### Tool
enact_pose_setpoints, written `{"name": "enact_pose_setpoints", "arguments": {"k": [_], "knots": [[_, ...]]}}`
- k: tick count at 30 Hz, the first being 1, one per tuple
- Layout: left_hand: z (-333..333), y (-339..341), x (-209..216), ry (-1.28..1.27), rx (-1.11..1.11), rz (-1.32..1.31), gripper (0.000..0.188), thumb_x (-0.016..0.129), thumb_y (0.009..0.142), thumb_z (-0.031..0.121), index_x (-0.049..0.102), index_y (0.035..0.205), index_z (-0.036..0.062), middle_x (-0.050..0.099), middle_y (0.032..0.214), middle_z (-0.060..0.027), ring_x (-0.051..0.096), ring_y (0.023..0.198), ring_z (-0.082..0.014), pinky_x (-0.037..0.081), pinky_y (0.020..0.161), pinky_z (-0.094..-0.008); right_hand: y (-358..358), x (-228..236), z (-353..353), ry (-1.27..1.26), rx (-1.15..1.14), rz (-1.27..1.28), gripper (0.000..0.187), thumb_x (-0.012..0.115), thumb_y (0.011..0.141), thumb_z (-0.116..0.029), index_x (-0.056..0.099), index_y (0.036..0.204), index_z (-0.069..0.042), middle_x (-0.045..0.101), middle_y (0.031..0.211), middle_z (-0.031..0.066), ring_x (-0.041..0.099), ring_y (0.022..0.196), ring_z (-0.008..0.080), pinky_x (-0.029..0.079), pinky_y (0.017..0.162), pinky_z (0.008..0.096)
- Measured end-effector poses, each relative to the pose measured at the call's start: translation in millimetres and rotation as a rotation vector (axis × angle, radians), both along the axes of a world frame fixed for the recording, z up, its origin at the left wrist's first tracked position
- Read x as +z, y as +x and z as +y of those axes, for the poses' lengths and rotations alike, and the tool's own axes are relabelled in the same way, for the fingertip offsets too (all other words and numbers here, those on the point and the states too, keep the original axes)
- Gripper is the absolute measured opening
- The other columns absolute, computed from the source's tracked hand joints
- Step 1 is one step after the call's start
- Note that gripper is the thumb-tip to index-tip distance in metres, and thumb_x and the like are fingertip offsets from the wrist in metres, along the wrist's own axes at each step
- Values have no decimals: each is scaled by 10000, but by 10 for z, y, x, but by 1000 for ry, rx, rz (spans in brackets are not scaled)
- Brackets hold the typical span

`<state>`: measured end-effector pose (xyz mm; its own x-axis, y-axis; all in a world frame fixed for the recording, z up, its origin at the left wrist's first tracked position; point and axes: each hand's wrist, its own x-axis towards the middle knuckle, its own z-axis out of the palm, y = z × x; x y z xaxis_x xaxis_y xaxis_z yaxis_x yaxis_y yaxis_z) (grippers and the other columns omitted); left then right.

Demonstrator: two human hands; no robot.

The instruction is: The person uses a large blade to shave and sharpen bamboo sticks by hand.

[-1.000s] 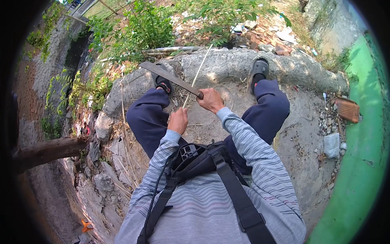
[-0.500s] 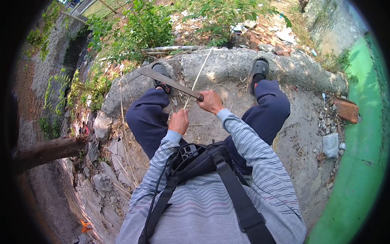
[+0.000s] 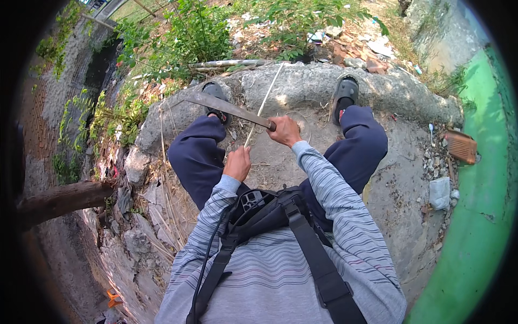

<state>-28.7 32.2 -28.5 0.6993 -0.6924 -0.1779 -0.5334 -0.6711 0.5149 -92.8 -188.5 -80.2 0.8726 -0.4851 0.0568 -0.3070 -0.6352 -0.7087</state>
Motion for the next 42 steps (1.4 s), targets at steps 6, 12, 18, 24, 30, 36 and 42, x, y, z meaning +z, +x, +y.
{"name": "enact_pose_setpoints", "arguments": {"k": [6,12,18,24,30,36,42], "knots": [[78,3,46,34,-16,-6,389,475,1071,289,634,935,-39,660,793,-341,663,797,-540,534,734,-613,29,-56,-125,-19,-61,69,186,724,796,-288,733,851,-111,722,793,176,706,765,413,559,682,510],[23,48,45,42,20,-24,389,486,1066,296,634,928,-36,659,786,-345,666,782,-535,537,721,-606,-17,66,179,-12,61,-11,187,731,793,-279,726,840,-98,712,770,171,700,740,400,554,675,499],[83,-49,113,47,12,31,354,478,1070,270,610,928,-27,648,768,-336,640,771,-553,517,730,-617,-22,-39,-160,-15,-80,72,185,697,815,-292,746,874,-123,727,798,164,710,753,389,568,691,494],[53,49,-44,17,25,29,379,483,1065,294,618,947,-40,652,795,-357,653,802,-551,517,746,-631,0,14,85,-11,-31,85,199,707,803,-302,750,900,-135,732,820,162,709,781,408,570,717,502],[95,-19,56,46,-19,70,349,477,1070,275,601,950,-28,641,781,-355,640,784,-552,508,732,-629,-37,-110,-208,-142,-98,56,192,718,807,-321,722,863,-138,723,787,156,706,753,405,558,676,516],[150,2,49,20,14,32,325,480,1071,258,575,941,-25,628,745,-344,624,744,-556,486,707,-636,-18,-35,-20,-77,-119,33,182,714,810,-320,724,872,-150,719,776,164,706,740,402,559,671,509],[179,-10,69,-32,-28,35,295,498,1063,233,570,937,-23,620,731,-327,624,734,-541,481,684,-624,-9,-100,-206,-229,-82,16,196,721,807,-311,708,884,-131,714,771,181,704,724,415,558,653,528]]}}
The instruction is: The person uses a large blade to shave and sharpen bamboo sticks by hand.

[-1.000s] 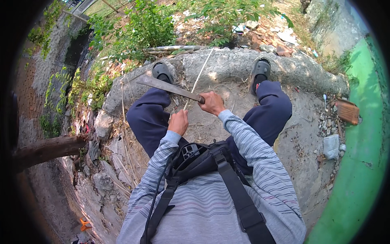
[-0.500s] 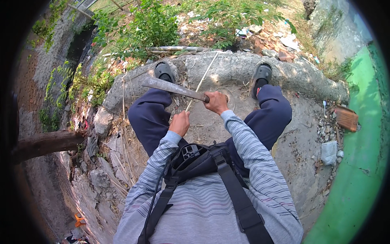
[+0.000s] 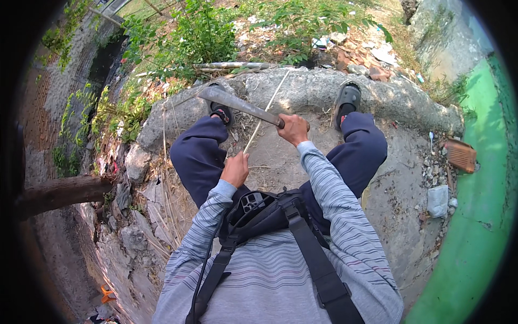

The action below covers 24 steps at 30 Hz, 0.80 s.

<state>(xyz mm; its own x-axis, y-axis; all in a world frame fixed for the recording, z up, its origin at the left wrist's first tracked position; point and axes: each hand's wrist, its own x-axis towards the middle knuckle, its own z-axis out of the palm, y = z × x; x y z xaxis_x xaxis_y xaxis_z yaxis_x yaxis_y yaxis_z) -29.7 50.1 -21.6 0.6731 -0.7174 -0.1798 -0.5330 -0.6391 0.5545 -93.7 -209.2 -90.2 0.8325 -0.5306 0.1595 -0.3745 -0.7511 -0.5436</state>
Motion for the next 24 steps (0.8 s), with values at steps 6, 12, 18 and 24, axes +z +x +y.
{"name": "enact_pose_setpoints", "arguments": {"k": [6,12,18,24], "knots": [[139,11,-106,36,-16,-10,287,510,1058,223,566,925,-24,619,740,-327,628,739,-534,480,678,-616,-20,-4,138,151,-97,-9,210,722,809,-324,704,881,-127,705,768,190,697,736,427,552,657,531],[78,-25,-3,-11,-12,-4,294,513,1056,221,567,903,-25,618,738,-317,617,741,-530,462,669,-617,-16,46,48,-20,-20,51,230,732,822,-355,707,880,-134,720,769,162,712,734,400,561,663,515],[399,-58,69,5,-75,46,296,506,1058,218,553,892,-22,606,725,-313,618,727,-515,457,676,-612,-57,33,-58,147,-210,12,238,735,830,-360,726,930,-145,729,805,176,714,776,420,558,699,537],[308,-42,54,-21,-70,4,291,507,1059,209,560,893,-25,604,721,-301,614,704,-502,445,658,-600,-19,9,87,69,-68,28,233,723,815,-341,734,946,-148,723,800,187,711,784,426,559,711,533]]}}
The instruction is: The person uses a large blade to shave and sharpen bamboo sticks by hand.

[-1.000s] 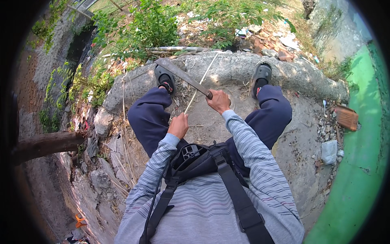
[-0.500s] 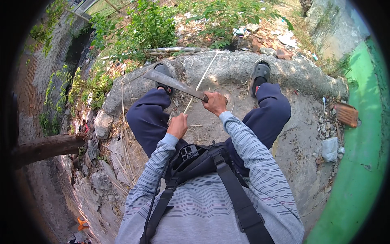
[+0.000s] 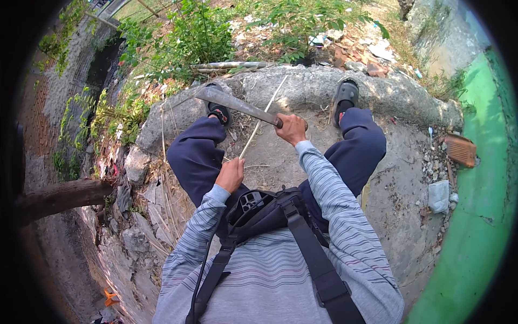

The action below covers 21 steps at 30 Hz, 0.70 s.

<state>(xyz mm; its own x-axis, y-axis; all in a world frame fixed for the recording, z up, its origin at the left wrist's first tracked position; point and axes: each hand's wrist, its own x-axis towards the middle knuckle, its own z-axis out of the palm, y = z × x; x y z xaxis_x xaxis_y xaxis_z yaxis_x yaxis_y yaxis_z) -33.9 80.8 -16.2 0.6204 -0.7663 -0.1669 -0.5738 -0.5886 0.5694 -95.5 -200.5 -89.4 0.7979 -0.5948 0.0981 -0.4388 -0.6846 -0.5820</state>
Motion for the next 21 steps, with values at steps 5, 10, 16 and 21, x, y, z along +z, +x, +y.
{"name": "enact_pose_setpoints", "arguments": {"k": [5,10,16,21], "knots": [[392,-121,286,2,-25,131,294,510,1059,203,564,880,-23,593,711,-291,611,700,-488,446,634,-577,-87,-146,-556,120,-295,-26,247,711,836,-344,734,905,-108,726,799,176,706,784,422,546,701,518],[274,1,255,49,-16,100,335,495,1071,236,583,880,-25,605,718,-280,616,718,-489,450,653,-567,-67,-133,-343,273,-357,-90,280,694,847,-338,722,892,-63,717,784,181,697,804,427,535,725,502],[141,146,347,68,19,315,469,430,1094,339,606,863,-30,644,762,-270,635,760,-495,482,729,-570,22,-9,-212,430,-238,-93,381,731,865,-402,722,902,-23,739,849,186,720,810,386,531,728,461],[187,75,389,93,11,102,443,445,1091,375,592,913,-3,648,750,-262,646,757,-490,497,720,-576,106,101,-241,779,-193,-379,272,722,950,-264,763,1032,-8,641,690,-6,583,584,93,435,522,273]]}}
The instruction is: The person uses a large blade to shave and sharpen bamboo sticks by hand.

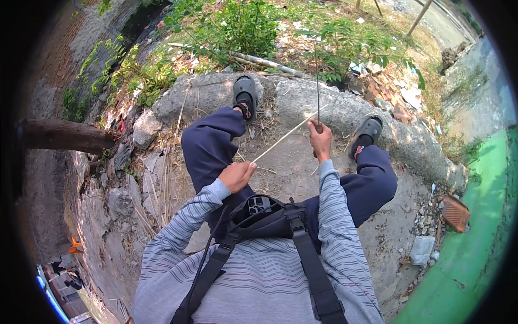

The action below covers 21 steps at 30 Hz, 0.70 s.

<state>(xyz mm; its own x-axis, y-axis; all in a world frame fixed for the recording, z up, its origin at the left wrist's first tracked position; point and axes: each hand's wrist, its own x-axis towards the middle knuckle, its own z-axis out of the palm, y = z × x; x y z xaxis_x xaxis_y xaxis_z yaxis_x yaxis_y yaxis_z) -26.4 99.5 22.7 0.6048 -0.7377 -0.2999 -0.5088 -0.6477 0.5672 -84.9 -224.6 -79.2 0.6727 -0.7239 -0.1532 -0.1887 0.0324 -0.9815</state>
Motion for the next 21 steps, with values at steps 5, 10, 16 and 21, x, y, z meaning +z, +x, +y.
{"name": "enact_pose_setpoints", "arguments": {"k": [5,10,16,21], "knots": [[59,25,424,21,-25,-205,357,460,1087,363,562,961,45,641,711,-248,652,710,-474,516,636,-587,39,476,15,292,-31,-237,244,709,990,-256,737,1110,-46,456,625,-81,391,465,19,280,409,215],[-83,639,745,-107,-4,-452,349,561,1031,397,591,931,65,657,765,-156,673,723,-388,516,614,-513,-47,1038,-155,414,-48,-408,205,726,981,-215,666,1122,-80,368,608,-81,372,440,44,311,428,253],[-718,1340,1231,-417,7,-866,290,655,972,407,673,975,118,643,880,-60,644,904,-248,437,860,-407,-118,1637,-380,270,-154,-482,210,686,1017,-265,648,941,-73,334,583,-83,329,437,38,303,450,245],[-1165,1535,1090,-618,-6,-907,246,698,950,387,696,963,141,621,876,-27,631,896,-221,400,882,-391,-127,1643,-741,249,-221,-582,260,681,1020,-269,677,1067,-13,329,566,-76,319,453,33,319,465,237]]}}
